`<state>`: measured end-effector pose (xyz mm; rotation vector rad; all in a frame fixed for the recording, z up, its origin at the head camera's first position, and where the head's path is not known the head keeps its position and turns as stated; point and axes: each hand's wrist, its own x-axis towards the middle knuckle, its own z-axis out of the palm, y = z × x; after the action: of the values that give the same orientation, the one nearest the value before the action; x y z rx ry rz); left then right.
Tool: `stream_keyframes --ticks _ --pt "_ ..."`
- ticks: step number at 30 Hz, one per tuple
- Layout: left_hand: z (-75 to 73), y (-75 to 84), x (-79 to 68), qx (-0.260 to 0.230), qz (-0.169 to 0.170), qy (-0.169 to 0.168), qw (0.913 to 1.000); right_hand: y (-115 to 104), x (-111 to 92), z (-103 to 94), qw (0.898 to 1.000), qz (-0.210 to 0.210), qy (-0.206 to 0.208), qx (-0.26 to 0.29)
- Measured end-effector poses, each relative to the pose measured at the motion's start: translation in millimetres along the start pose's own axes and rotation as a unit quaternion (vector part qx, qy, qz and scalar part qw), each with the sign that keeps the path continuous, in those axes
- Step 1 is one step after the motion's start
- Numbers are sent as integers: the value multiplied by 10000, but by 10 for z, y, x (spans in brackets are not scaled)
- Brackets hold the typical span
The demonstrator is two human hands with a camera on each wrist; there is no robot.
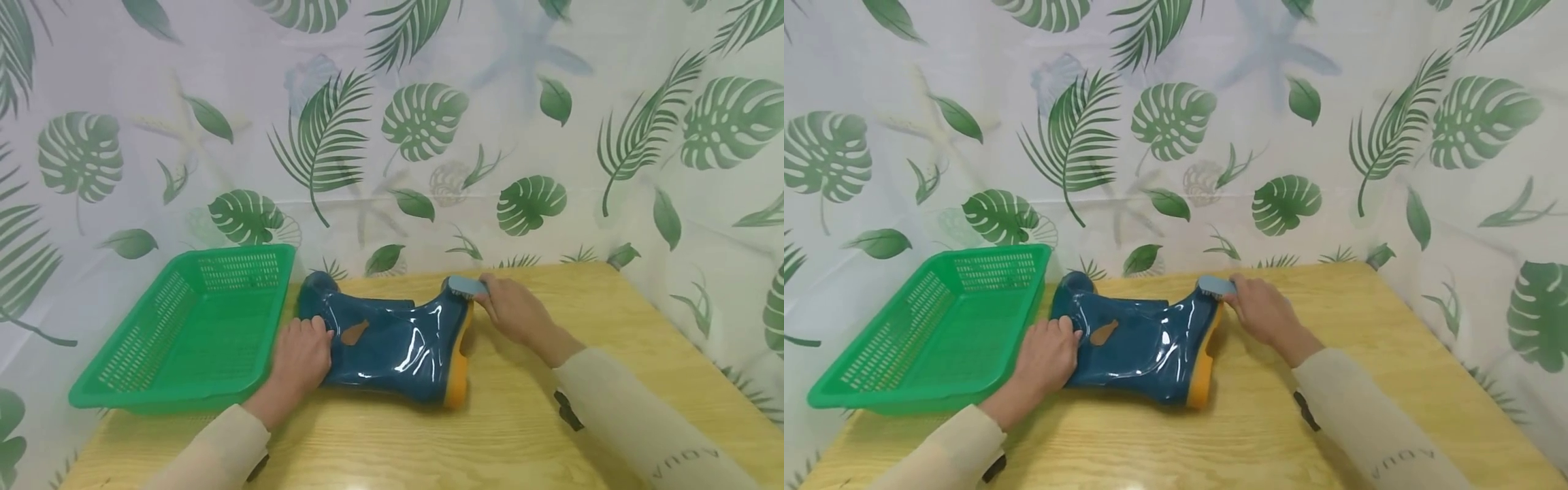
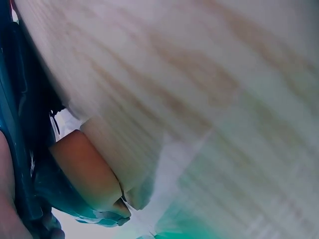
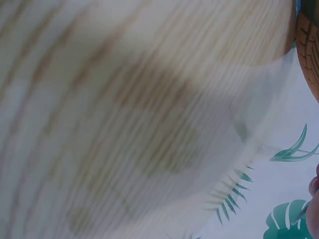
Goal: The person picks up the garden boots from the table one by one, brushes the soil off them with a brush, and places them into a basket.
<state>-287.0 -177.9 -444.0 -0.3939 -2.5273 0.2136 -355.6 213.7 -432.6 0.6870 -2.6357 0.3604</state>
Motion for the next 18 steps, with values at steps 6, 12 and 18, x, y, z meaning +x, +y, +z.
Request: stream_keyframes --ticks 6,12,18 --pt "-23 -5 -14 -62 -136 103 9998 51 -30 -42 9962 -648 575 -87" --pt "-38 -45 17 7 -188 143 9997 124 16 -35 9877 -1377 701 -252" --pt "-11 -21 22 5 -103 -125 9999 132 26 -21 9945 -940 355 -296"
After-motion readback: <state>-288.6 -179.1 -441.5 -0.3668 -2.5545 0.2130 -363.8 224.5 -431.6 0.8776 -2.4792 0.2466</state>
